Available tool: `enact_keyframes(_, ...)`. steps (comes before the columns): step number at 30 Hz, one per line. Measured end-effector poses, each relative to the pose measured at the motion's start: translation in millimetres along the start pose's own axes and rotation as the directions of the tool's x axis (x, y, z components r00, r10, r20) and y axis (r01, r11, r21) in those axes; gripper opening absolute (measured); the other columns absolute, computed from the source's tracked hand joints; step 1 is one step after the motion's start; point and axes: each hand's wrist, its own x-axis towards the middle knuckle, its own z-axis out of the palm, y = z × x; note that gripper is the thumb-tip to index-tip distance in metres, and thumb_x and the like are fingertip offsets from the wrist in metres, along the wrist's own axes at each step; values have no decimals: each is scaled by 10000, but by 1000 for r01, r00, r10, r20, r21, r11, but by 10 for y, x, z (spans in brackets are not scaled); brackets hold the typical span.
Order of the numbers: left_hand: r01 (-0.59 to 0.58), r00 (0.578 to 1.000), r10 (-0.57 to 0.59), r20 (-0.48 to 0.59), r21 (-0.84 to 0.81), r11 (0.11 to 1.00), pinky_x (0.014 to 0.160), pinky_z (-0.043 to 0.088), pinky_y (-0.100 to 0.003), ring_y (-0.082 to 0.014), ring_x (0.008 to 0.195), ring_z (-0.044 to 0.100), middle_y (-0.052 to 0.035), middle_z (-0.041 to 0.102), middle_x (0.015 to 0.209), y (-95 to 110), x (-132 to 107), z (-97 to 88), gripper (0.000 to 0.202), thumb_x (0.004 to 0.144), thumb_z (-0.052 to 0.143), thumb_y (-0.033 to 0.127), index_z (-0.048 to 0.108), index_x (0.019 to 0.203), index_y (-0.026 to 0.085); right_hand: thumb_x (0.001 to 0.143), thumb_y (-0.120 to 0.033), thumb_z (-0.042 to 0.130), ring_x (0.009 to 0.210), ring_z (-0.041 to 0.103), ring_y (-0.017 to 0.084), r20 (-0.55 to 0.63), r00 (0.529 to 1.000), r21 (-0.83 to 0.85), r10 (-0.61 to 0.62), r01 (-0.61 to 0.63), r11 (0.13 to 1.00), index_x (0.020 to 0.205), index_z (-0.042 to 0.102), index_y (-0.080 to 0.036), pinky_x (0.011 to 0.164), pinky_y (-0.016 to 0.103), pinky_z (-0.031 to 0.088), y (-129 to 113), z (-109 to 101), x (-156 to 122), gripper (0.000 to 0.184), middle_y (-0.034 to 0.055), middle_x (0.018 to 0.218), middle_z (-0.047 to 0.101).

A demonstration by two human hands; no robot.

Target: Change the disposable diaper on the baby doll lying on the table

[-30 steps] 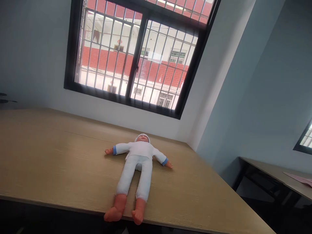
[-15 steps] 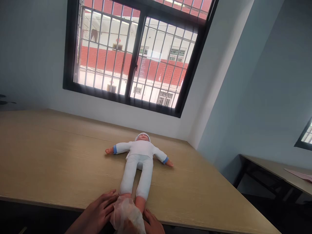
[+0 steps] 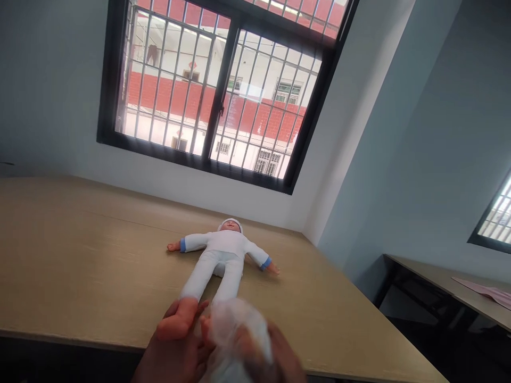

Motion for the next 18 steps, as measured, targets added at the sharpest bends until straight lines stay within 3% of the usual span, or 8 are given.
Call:
enact_keyframes(2,44,997,-42,69,-29,999,760,488,-399,-287,917,635,-81,673,968,50,30,-41,248,769,700,475,668,871,251,875,-600,489,739,673,249,-64,996,-135,63,-71,988,971,738,-200,616,291,523,-8,-463,209,481,59,761,712)
enact_keyframes(4,73,984,-62,165,-60,996,725,476,-368,-254,876,623,-87,670,1014,68,54,-63,329,767,697,528,676,871,217,837,-662,501,538,559,203,-269,954,-313,129,-214,925,832,715,-184,477,273,389,-25,-958,441,524,23,551,588)
enact_keyframes(7,89,967,-71,243,-62,994,702,456,-331,-212,825,606,-80,675,995,72,71,-51,376,782,690,567,688,851,197,851,-584,543,558,504,182,-609,789,-551,-77,-350,758,961,686,-178,544,287,329,-94,-1548,689,444,40,602,585)
enact_keyframes(9,93,960,-80,269,-34,995,711,455,-329,-204,817,601,-79,679,992,97,78,-13,375,793,686,570,695,867,203,891,-550,503,573,480,175,-692,676,-644,-254,-420,639,981,668,-157,563,301,284,-122,-1715,743,436,75,656,595)
enact_keyframes(11,95,948,-89,304,-4,995,726,457,-337,-206,819,598,-90,675,1013,156,90,58,398,800,670,586,696,910,204,912,-536,458,581,486,180,-673,647,-708,-359,-422,566,933,658,-139,568,303,268,-76,-1654,720,446,93,662,590)
enact_keyframes(14,101,936,-105,336,31,994,761,459,-350,-209,831,595,-102,657,1048,305,127,237,482,806,614,655,675,994,215,925,-456,447,646,572,210,-491,817,-794,-303,-277,541,864,651,-151,580,290,317,141,-1207,599,372,96,691,625)
enact_keyframes(16,91,929,-107,353,61,994,773,456,-356,-211,829,594,-106,644,1054,423,166,398,530,815,564,690,648,1047,221,940,-332,433,731,636,215,-218,972,-807,-92,-127,577,872,666,-171,614,278,385,329,-787,495,291,95,783,683)
enact_keyframes(18,71,916,-106,387,104,992,767,452,-353,-214,819,593,-117,636,1049,538,217,575,539,835,533,674,618,1085,204,932,-207,393,821,681,226,19,993,-792,119,-58,608,930,696,-182,687,287,456,496,-385,394,304,96,893,727)
